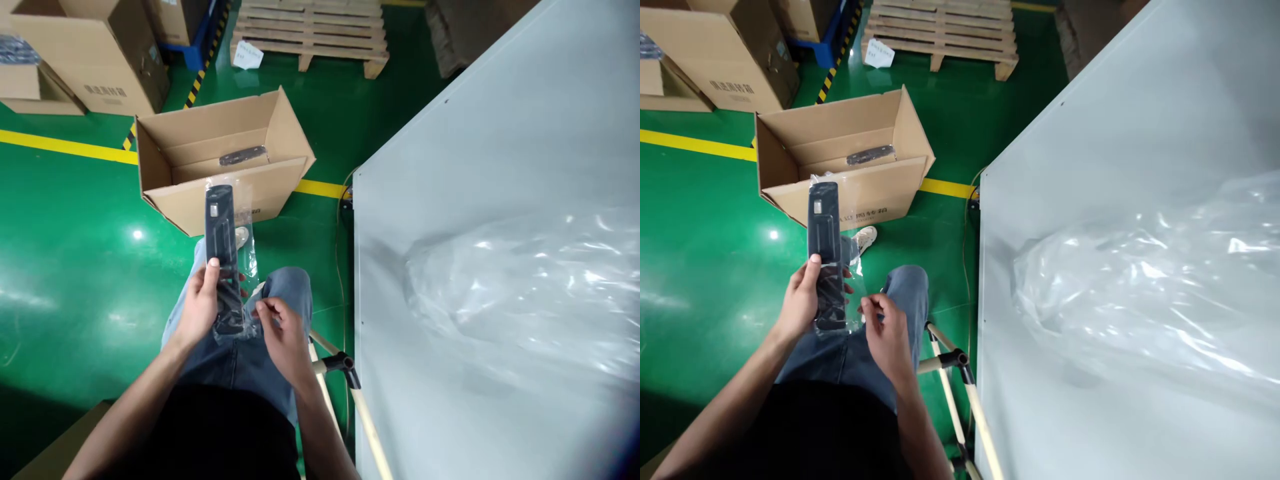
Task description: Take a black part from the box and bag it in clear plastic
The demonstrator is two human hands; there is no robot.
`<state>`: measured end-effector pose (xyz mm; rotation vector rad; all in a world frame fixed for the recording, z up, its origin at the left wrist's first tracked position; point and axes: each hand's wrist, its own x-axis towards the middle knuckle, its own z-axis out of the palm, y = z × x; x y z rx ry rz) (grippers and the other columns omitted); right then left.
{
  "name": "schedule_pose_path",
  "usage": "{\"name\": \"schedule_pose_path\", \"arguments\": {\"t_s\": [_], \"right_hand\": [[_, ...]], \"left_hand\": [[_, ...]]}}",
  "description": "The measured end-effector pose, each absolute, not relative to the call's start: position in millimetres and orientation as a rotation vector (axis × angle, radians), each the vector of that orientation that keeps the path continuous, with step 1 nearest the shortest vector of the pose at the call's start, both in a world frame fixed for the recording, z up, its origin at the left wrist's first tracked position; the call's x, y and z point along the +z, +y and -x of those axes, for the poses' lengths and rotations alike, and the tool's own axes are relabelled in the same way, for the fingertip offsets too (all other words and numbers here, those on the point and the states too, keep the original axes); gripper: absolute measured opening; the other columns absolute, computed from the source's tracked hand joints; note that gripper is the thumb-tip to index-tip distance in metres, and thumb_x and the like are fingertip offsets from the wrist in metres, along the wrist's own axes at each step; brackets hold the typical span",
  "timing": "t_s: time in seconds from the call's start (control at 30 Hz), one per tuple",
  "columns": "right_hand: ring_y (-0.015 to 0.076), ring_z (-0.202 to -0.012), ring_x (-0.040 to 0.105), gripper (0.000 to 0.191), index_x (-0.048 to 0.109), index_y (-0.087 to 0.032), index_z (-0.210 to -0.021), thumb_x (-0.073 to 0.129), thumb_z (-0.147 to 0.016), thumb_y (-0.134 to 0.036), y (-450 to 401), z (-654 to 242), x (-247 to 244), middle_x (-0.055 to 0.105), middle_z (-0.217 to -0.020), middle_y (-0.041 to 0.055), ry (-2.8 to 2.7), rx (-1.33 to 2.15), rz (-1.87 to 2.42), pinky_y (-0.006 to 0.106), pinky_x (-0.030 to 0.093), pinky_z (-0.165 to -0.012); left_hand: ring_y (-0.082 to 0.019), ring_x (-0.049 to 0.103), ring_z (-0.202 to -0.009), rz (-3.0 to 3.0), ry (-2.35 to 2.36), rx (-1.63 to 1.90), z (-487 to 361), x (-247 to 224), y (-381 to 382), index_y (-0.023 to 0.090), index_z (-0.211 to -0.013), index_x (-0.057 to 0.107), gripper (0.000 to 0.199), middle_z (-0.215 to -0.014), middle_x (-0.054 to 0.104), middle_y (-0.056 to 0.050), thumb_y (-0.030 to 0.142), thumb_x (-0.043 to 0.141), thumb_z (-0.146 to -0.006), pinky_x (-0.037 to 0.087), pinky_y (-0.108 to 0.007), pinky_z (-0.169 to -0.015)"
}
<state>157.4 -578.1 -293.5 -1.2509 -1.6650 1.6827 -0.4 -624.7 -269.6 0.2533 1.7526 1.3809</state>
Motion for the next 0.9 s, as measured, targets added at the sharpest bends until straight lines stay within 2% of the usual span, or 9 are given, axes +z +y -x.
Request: {"name": "schedule_pose_path", "arguments": {"t_s": [0.07,0.17,0.33,0.47,0.6,0.73,0.83,0.9], "right_hand": [[0.0195,-0.072,0.073,0.031,0.07,-0.024,-0.081,0.064,-0.099,-0.047,-569.0,-162.0,-288.9,0.075,-0.074,0.0027,-1.581,1.862,1.171,0.03,0.059,-0.07],[0.0185,-0.066,0.07,0.034,0.068,-0.024,-0.078,0.067,-0.097,-0.052,-560.1,-164.5,-284.8,0.072,-0.071,0.001,-1.481,2.007,1.117,0.032,0.06,-0.072],[0.0216,-0.065,0.071,0.047,0.075,-0.022,-0.101,0.067,-0.092,-0.067,-564.8,-160.2,-288.0,0.072,-0.071,0.0034,-1.419,1.99,1.276,0.035,0.06,-0.068],[0.0192,-0.066,0.069,0.048,0.076,-0.019,-0.097,0.079,-0.081,-0.064,-574.1,-157.3,-294.9,0.074,-0.077,0.0048,-1.342,2.015,1.329,0.033,0.059,-0.067],[0.0158,-0.062,0.062,0.04,0.077,-0.02,-0.094,0.08,-0.083,-0.058,-575.8,-160.0,-301.4,0.068,-0.069,0.0015,-1.281,1.999,1.289,0.031,0.055,-0.066],[0.0131,-0.059,0.056,0.039,0.075,-0.021,-0.093,0.079,-0.085,-0.059,-572.3,-167.7,-304.9,0.065,-0.069,-0.0006,-1.293,2.081,1.173,0.03,0.051,-0.063],[0.0128,-0.062,0.058,0.039,0.072,-0.023,-0.096,0.075,-0.089,-0.06,-568.0,-177.0,-306.5,0.063,-0.07,-0.0017,-1.393,2.133,1.073,0.03,0.053,-0.067],[0.0155,-0.072,0.065,0.041,0.071,-0.024,-0.103,0.072,-0.092,-0.063,-563.7,-183.2,-307.6,0.067,-0.077,0.0006,-1.491,2.12,1.012,0.032,0.058,-0.075]], "left_hand": [[-0.023,0.069,-0.057,-0.128,1.636,1.391,3.2,-269.1,-621.7,0.013,-0.096,0.073,0.071,-0.074,0.073,-0.01,0.081,0.055,-0.091,0.054,-0.032,-0.051],[-0.025,0.074,-0.065,-0.053,1.566,1.453,5.5,-269.9,-618.2,0.013,-0.102,0.074,0.069,-0.088,0.078,-0.013,0.079,0.059,-0.09,0.055,-0.032,-0.05],[-0.027,0.078,-0.079,-0.216,1.706,1.523,5.2,-275.2,-620.9,0.016,-0.11,0.073,0.07,-0.104,0.08,-0.014,0.082,0.056,-0.092,0.061,-0.034,-0.063],[-0.028,0.078,-0.084,-0.32,1.791,1.566,3.6,-276.5,-625.2,0.018,-0.106,0.072,0.067,-0.101,0.081,-0.013,0.083,0.059,-0.09,0.062,-0.034,-0.07],[-0.03,0.079,-0.083,-0.181,1.694,1.558,7.2,-272.2,-624.5,0.016,-0.101,0.073,0.068,-0.095,0.08,-0.014,0.081,0.06,-0.09,0.062,-0.034,-0.067],[-0.029,0.078,-0.077,0.057,1.438,1.537,16.5,-268.6,-620.2,0.013,-0.111,0.073,0.062,-0.091,0.08,-0.013,0.071,0.057,-0.097,0.063,-0.036,-0.064],[-0.026,0.077,-0.075,0.141,1.31,1.529,21.0,-269.6,-617.7,0.013,-0.116,0.073,0.056,-0.092,0.08,-0.012,0.063,0.053,-0.102,0.063,-0.034,-0.065],[-0.024,0.074,-0.073,0.166,1.295,1.529,20.7,-271.6,-617.5,0.012,-0.114,0.074,0.057,-0.092,0.079,-0.012,0.064,0.054,-0.102,0.061,-0.032,-0.064]]}}
